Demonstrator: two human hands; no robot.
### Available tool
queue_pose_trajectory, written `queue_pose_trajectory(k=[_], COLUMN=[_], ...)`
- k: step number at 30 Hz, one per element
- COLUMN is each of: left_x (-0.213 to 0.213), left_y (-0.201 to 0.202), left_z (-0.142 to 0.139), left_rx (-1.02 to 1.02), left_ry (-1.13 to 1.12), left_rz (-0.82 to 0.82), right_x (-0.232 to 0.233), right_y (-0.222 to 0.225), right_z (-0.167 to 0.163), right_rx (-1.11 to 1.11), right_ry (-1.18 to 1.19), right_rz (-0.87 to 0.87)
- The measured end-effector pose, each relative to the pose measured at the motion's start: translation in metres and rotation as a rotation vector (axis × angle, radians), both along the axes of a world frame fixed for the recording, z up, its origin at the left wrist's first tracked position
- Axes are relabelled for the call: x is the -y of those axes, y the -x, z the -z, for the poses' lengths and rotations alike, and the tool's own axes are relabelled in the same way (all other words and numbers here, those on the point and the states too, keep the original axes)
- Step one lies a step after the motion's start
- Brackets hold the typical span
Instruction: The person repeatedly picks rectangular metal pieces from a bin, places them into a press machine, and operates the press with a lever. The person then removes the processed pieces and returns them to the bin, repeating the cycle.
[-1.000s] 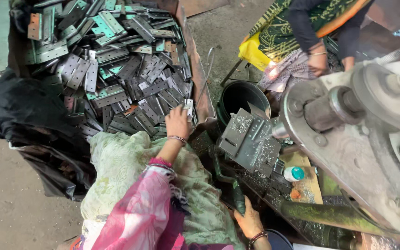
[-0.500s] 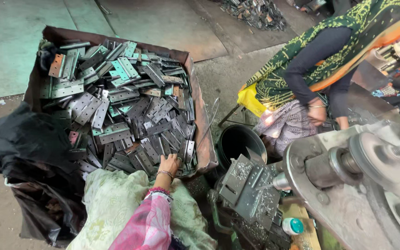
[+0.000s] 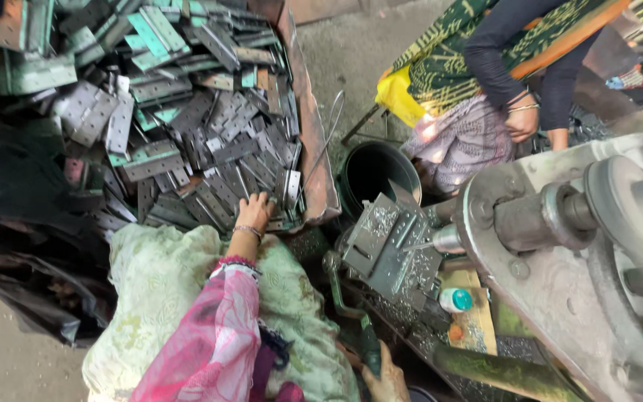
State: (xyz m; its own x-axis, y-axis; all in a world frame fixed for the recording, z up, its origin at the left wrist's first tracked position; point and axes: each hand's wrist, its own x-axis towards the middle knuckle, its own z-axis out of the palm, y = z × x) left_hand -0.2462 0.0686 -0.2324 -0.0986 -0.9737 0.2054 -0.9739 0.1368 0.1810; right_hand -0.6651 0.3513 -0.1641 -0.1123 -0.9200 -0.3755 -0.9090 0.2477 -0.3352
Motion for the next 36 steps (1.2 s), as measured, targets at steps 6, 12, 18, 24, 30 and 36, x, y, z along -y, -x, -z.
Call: queue_pose_trajectory(k=[6, 12, 18, 24, 30, 36], left_x=[-0.008, -0.014, -0.044, -0.125, -0.201, -0.255], left_y=[0.008, 0.019, 0.057, 0.137, 0.256, 0.302], left_z=[0.012, 0.003, -0.089, -0.196, -0.184, -0.152], left_rx=[0.016, -0.299, -1.021, -1.377, -0.433, 0.118], left_ry=[0.009, 0.097, 0.256, 0.363, -0.008, -0.100], left_rz=[-0.011, -0.144, -0.566, -0.225, 0.369, 0.504], right_x=[-0.001, -0.008, -0.030, -0.055, -0.083, -0.090], right_y=[-0.008, -0.011, -0.015, -0.025, -0.020, -0.010], right_z=[-0.017, -0.031, -0.055, -0.088, -0.094, -0.084], right_rx=[-0.023, -0.013, -0.034, -0.048, -0.084, -0.078], right_ry=[-0.122, -0.090, -0.045, -0.167, -0.097, -0.096], right_rz=[0.086, 0.077, 0.024, 0.078, 0.013, 0.008])
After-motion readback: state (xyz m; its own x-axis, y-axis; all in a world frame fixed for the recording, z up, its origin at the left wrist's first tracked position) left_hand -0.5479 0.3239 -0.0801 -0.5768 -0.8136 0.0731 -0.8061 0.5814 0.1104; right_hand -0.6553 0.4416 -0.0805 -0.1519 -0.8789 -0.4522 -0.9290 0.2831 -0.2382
